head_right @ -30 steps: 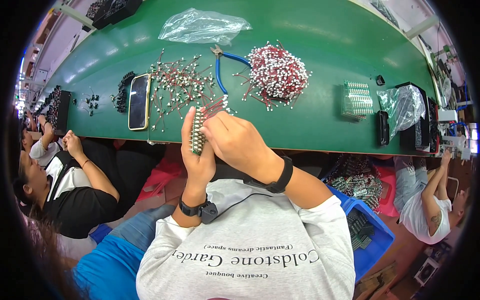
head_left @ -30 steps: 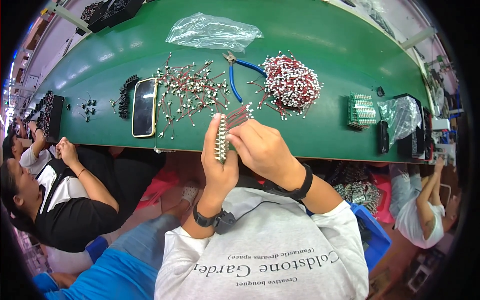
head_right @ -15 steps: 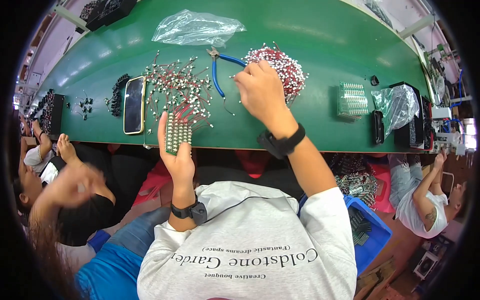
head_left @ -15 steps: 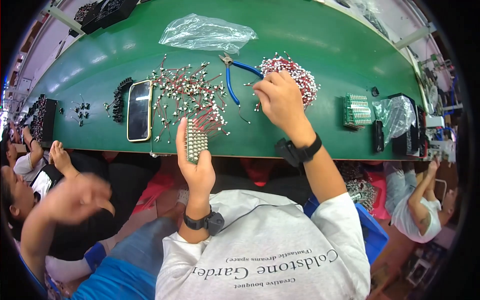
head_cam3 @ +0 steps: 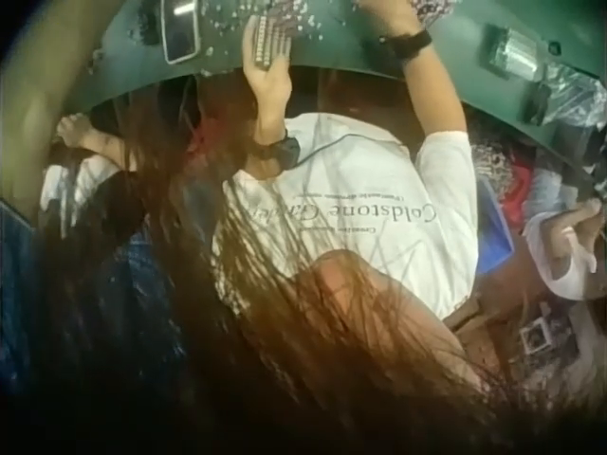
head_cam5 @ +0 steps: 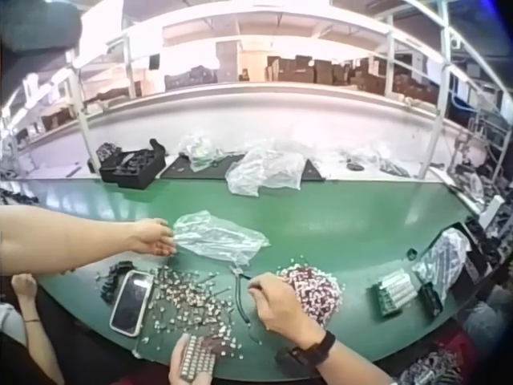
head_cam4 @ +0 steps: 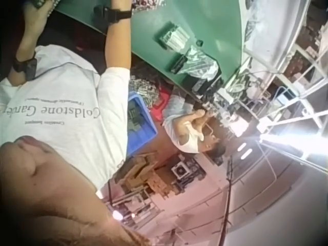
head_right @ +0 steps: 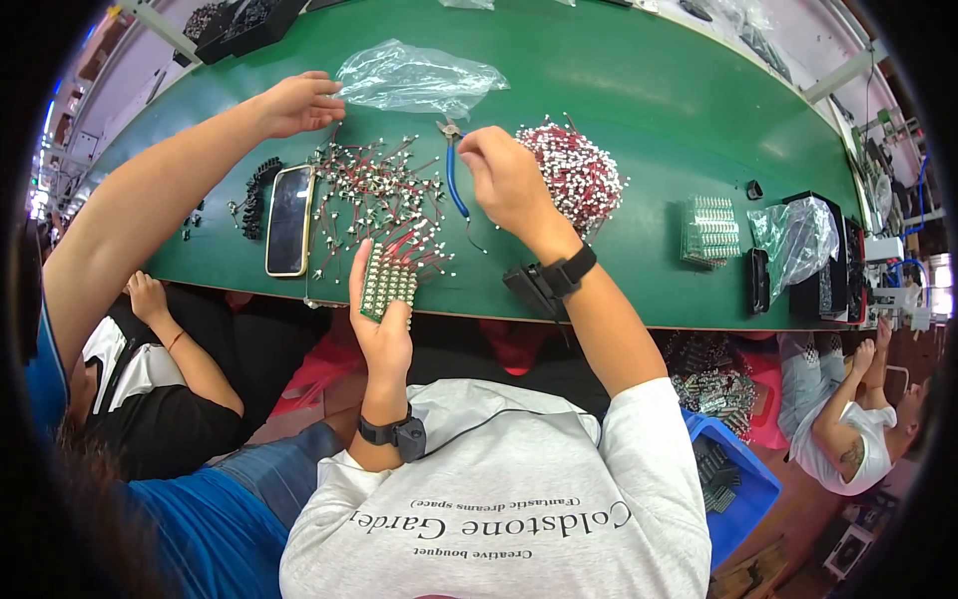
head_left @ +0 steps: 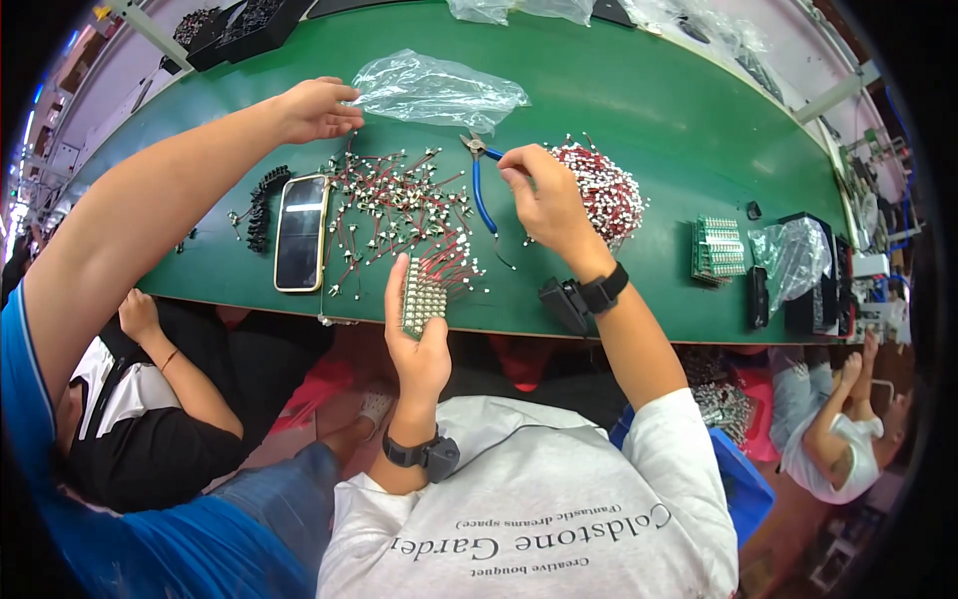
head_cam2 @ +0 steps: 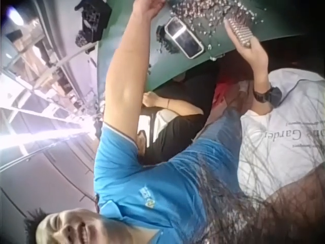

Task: The person picks up a wire from a pile and inserts it into a circuit board, repeating this process for multiple wires.

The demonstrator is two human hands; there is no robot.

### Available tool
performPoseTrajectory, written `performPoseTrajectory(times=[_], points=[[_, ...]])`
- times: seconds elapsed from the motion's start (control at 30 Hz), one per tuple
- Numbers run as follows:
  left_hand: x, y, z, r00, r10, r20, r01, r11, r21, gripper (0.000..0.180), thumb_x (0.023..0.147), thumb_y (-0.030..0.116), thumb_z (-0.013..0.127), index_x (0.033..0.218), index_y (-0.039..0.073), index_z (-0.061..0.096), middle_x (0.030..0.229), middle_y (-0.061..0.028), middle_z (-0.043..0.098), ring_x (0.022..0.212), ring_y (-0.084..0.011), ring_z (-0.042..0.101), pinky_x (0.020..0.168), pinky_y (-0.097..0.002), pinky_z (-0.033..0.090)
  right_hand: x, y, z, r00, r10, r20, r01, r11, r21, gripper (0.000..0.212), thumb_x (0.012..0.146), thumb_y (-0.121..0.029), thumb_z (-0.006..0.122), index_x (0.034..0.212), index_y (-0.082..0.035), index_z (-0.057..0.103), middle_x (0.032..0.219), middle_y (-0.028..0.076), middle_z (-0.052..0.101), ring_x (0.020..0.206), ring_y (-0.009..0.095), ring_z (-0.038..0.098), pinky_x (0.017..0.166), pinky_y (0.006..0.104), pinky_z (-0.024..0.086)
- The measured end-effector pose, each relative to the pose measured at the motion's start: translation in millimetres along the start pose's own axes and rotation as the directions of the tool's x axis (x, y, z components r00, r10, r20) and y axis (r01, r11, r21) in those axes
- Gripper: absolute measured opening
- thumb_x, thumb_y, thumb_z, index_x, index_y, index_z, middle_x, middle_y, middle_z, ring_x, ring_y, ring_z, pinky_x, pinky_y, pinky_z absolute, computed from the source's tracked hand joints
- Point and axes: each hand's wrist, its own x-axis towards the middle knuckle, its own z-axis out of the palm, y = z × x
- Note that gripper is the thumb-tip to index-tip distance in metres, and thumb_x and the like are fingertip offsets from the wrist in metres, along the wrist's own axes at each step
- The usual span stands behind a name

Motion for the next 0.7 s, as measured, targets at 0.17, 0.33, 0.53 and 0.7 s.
performPoseTrajectory(times=[0.17, 0.33, 0.53, 0.7], points=[[-0.4, -5.8, -2.7, 1.000, -0.025, -0.014, 0.024, 0.997, -0.076, 0.077, 0.075, -0.018, 0.039, 0.150, 0.000, 0.035, 0.135, -0.0086, 0.052, 0.105, -0.0101, 0.057, 0.087, -0.0213, 0.047, -13.9, -43.9, -12.6, 0.968, 0.196, 0.157, -0.240, 0.906, 0.348, 0.011, 0.093, 0.000, 0.061, 0.103, 0.003, 0.064, 0.089, 0.005, 0.065, 0.079, 0.011, 0.063, 0.069, 0.0260, 0.052], [-1.5, -11.2, 13.2, 0.995, -0.051, 0.083, 0.055, 0.997, -0.047, 0.076, 0.077, -0.018, 0.043, 0.150, 0.000, 0.034, 0.137, -0.0074, 0.051, 0.111, -0.0112, 0.056, 0.092, -0.0239, 0.047, -56.3, -91.2, -32.9, 0.979, -0.004, 0.201, -0.041, 0.975, 0.218, 0.009, 0.086, -0.001, 0.068, 0.095, 0.001, 0.066, 0.082, 0.009, 0.063, 0.067, 0.016, 0.063, 0.059, 0.0277, 0.050], [-8.7, -12.7, 26.9, 0.986, 0.023, 0.167, -0.018, 0.999, -0.027, 0.064, 0.092, -0.006, 0.056, 0.151, -0.001, 0.032, 0.137, -0.0109, 0.050, 0.116, -0.0141, 0.054, 0.099, -0.0286, 0.046, -73.6, -98.5, -14.1, 0.993, -0.017, 0.121, -0.007, 0.981, 0.192, 0.011, 0.081, -0.001, 0.071, 0.089, 0.000, 0.064, 0.077, 0.010, 0.060, 0.064, 0.022, 0.061, 0.056, 0.0315, 0.050], [-14.0, -17.4, 28.1, 0.979, 0.099, 0.176, -0.116, 0.989, 0.089, 0.061, 0.096, 0.001, 0.058, 0.150, -0.001, 0.032, 0.136, -0.0115, 0.051, 0.112, -0.0151, 0.057, 0.096, -0.0294, 0.048, -76.6, -94.7, -10.2, 0.995, -0.021, 0.095, 0.003, 0.983, 0.184, 0.010, 0.081, -0.001, 0.071, 0.088, 0.001, 0.063, 0.077, 0.010, 0.059, 0.063, 0.024, 0.061, 0.056, 0.0335, 0.049]])
